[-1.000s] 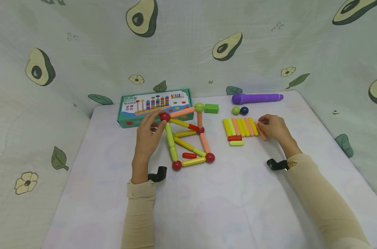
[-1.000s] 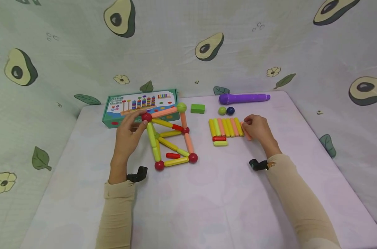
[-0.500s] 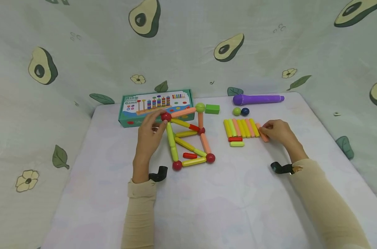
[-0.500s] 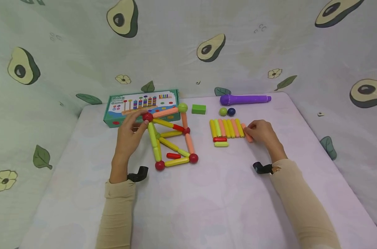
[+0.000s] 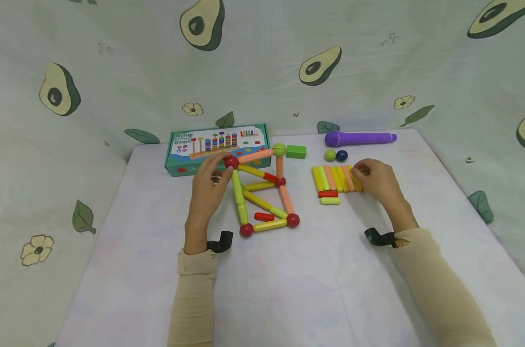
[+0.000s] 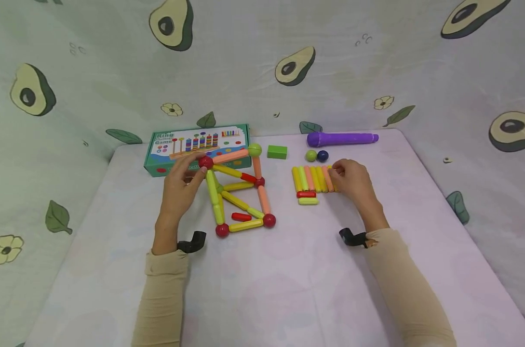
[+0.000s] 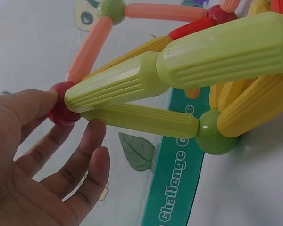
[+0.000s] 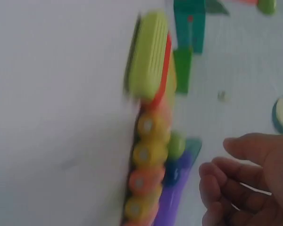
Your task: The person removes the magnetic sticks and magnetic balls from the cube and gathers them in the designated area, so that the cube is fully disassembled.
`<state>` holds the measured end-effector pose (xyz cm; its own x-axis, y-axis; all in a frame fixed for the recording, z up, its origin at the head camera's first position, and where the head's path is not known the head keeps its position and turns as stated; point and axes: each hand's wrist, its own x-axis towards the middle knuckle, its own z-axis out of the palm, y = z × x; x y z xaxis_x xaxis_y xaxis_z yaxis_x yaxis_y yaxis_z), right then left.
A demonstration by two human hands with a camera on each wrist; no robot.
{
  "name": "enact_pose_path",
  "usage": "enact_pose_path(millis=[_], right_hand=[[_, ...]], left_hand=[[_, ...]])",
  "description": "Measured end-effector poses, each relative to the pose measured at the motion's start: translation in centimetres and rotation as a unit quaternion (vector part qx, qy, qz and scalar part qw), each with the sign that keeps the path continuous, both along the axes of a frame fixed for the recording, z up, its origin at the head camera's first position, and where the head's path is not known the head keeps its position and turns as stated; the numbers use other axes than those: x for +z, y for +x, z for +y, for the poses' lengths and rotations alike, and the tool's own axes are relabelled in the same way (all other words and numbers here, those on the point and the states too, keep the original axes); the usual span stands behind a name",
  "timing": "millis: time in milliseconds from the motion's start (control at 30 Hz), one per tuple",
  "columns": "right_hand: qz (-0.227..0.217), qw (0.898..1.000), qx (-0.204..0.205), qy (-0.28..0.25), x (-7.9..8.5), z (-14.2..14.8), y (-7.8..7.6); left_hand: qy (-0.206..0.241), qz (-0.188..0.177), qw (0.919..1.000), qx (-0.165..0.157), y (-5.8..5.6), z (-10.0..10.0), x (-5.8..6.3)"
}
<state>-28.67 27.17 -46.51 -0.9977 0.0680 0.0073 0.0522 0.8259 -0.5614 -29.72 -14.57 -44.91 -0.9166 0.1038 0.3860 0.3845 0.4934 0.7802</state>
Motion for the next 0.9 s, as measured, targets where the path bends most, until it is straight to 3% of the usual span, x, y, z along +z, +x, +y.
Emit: enact_pose_path(millis=[100, 233, 333, 533, 733, 900], right_hand=[[0.045, 0.994, 0.100, -0.005, 0.6, -4.2, 1.3], [0.055, 0.971, 0.232, -0.021, 0.8, -9.5, 2.7], [0.049, 0.954, 0.291, -0.045, 0.6, -12.3, 3.0], [0.048, 0.934, 0.352, -0.038, -0.8, -16.1, 2.3], [0.063, 0.925, 0.373, 0.045, -1.7, -18.6, 2.0], [0.066, 0.914, 0.382, 0.116, -1.3, -20.0, 1.8]], left_hand=[[0.000, 0.003, 1.0000, 0.002, 0.0, -0.1, 0.0], [0.007, 0.003, 1.0000, -0.002, -0.1, -0.2, -0.1], [0.009, 0.003, 1.0000, -0.002, -0.1, -0.2, -0.2], [0.000, 0.003, 1.0000, -0.001, -0.2, -0.3, -0.1], [0.001, 0.001, 1.0000, -0.007, -0.2, -0.1, 0.0], [0.001, -0.004, 1.0000, -0.003, -0.1, -0.2, 0.0]])
